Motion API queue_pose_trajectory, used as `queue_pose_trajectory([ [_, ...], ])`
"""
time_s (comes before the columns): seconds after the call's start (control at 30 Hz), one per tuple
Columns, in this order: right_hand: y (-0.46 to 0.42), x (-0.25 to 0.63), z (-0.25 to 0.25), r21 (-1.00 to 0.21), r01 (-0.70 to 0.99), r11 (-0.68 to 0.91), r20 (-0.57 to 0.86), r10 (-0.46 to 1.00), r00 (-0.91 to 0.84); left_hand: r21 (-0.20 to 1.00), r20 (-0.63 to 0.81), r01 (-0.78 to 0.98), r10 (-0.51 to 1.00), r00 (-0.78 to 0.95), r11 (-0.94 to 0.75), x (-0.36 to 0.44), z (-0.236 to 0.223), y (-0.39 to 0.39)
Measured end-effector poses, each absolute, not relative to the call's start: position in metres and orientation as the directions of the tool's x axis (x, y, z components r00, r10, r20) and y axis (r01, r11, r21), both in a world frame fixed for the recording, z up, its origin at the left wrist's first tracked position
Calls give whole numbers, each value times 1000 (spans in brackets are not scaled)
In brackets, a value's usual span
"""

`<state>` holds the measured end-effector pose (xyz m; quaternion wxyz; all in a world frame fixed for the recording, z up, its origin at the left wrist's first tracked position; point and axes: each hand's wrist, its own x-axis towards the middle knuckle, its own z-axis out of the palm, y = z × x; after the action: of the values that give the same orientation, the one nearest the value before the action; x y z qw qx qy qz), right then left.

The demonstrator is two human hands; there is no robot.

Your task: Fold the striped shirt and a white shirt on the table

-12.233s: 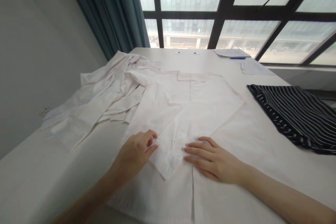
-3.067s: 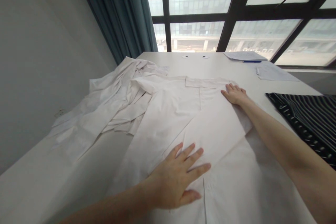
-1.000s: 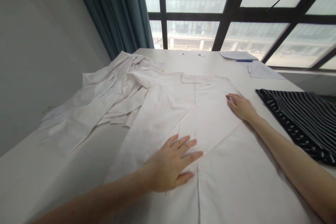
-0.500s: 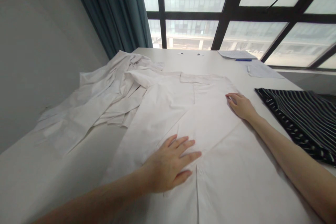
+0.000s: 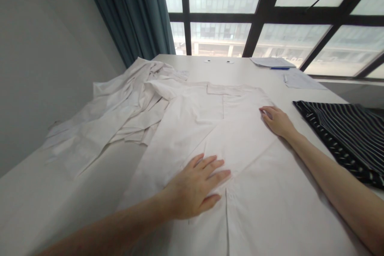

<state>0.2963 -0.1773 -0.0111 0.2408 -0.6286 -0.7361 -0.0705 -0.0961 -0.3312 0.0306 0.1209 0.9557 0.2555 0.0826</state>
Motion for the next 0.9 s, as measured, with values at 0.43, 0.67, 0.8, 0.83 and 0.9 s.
queue_pose_trajectory([
  [0.43,-177,297,-11,-193,961,198,427,899,-99,201,65,476,496,866,-856,-94,30,-330],
  [0.67,-177,296,-11,-195,962,191,423,902,-94,208,120,443,473,873,-872,-97,29,-332],
  [0.8,-178,296,-10,-197,962,190,424,901,-91,198,140,415,444,885,-888,-97,30,-332],
  [0.83,-178,297,-10,-197,962,190,424,901,-91,200,140,408,438,888,-891,-97,30,-333],
  [0.9,-178,296,-10,-198,961,191,426,900,-91,209,140,402,434,890,-891,-96,30,-333],
])
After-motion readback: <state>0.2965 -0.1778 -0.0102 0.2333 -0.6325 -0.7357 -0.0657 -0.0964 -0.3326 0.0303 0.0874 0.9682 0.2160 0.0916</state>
